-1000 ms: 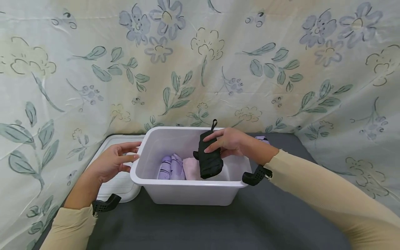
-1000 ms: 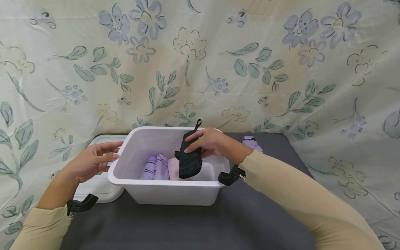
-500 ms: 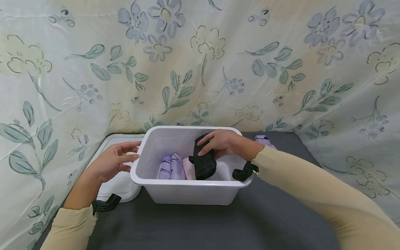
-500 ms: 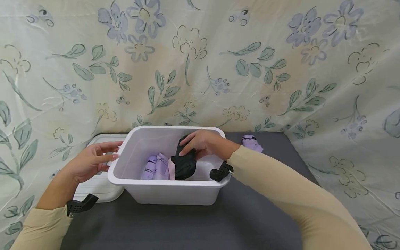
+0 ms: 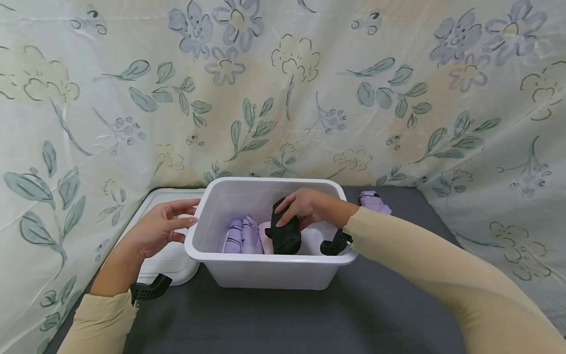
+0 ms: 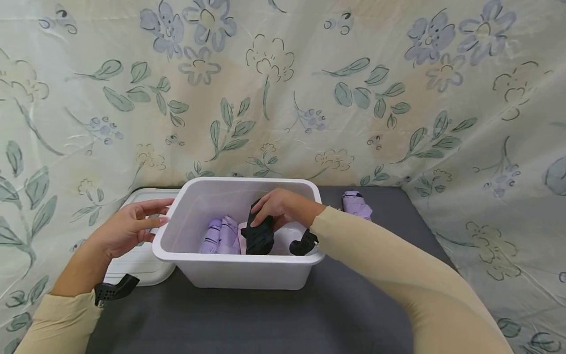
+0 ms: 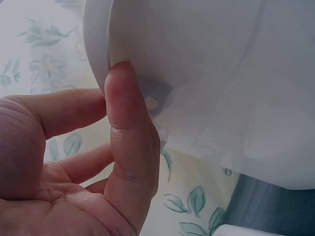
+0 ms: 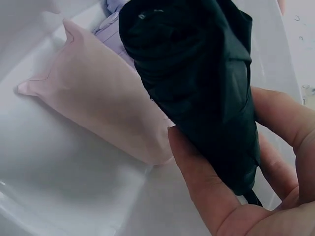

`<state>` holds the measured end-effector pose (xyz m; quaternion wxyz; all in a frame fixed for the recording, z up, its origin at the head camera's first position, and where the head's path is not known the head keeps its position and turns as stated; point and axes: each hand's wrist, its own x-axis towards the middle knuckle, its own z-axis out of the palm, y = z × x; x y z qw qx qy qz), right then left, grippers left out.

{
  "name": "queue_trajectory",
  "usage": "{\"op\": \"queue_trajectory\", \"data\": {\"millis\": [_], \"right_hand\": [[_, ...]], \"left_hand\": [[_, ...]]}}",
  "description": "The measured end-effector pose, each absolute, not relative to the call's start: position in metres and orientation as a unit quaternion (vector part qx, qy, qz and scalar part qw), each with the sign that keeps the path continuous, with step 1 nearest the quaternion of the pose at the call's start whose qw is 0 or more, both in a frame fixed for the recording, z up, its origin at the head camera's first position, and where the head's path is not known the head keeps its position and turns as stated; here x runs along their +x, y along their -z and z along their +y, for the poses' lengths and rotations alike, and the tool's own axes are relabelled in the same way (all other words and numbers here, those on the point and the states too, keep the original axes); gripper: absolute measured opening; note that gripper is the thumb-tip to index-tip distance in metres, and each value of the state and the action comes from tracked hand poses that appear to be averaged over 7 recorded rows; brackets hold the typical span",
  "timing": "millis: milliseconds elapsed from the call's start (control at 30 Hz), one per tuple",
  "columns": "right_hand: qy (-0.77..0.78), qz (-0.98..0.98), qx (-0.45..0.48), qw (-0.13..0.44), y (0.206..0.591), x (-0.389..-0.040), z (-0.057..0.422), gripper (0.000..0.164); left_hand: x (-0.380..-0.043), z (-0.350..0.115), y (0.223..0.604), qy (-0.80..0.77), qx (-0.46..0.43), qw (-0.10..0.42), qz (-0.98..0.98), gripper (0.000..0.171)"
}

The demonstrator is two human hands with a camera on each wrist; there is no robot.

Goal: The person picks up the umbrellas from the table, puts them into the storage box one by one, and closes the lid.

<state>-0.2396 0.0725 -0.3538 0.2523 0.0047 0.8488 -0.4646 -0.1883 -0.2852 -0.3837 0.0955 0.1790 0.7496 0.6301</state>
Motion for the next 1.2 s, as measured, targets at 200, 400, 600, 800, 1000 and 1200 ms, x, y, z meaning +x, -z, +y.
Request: {"op": "queue_trajectory", "data": {"millis": [200,400,600,800,1000,1200], "right_hand": [[0.460,0.851,0.010,0.252,0.359,-0.239,0.068,0.045],[0.453,0.855,0.016,0.251,0.359,-0.240,0.065,0.047],[0.443,0.860,0.020,0.251,0.360,-0.241,0.063,0.050],[0.437,0.862,0.019,0.255,0.362,-0.241,0.060,0.051],[0.435,0.861,0.016,0.264,0.362,-0.240,0.058,0.051],[0.435,0.855,0.010,0.281,0.366,-0.243,0.055,0.050]], "left_hand": [[-0.187,-0.285,0.386,-0.629,0.175,0.088,0.752,0.059],[-0.187,-0.285,0.382,-0.638,0.178,0.090,0.744,0.055],[-0.189,-0.285,0.382,-0.638,0.173,0.092,0.744,0.054],[-0.190,-0.285,0.380,-0.637,0.173,0.094,0.745,0.056],[-0.191,-0.286,0.381,-0.639,0.179,0.095,0.742,0.054],[-0.193,-0.285,0.382,-0.638,0.174,0.093,0.744,0.054]]}}
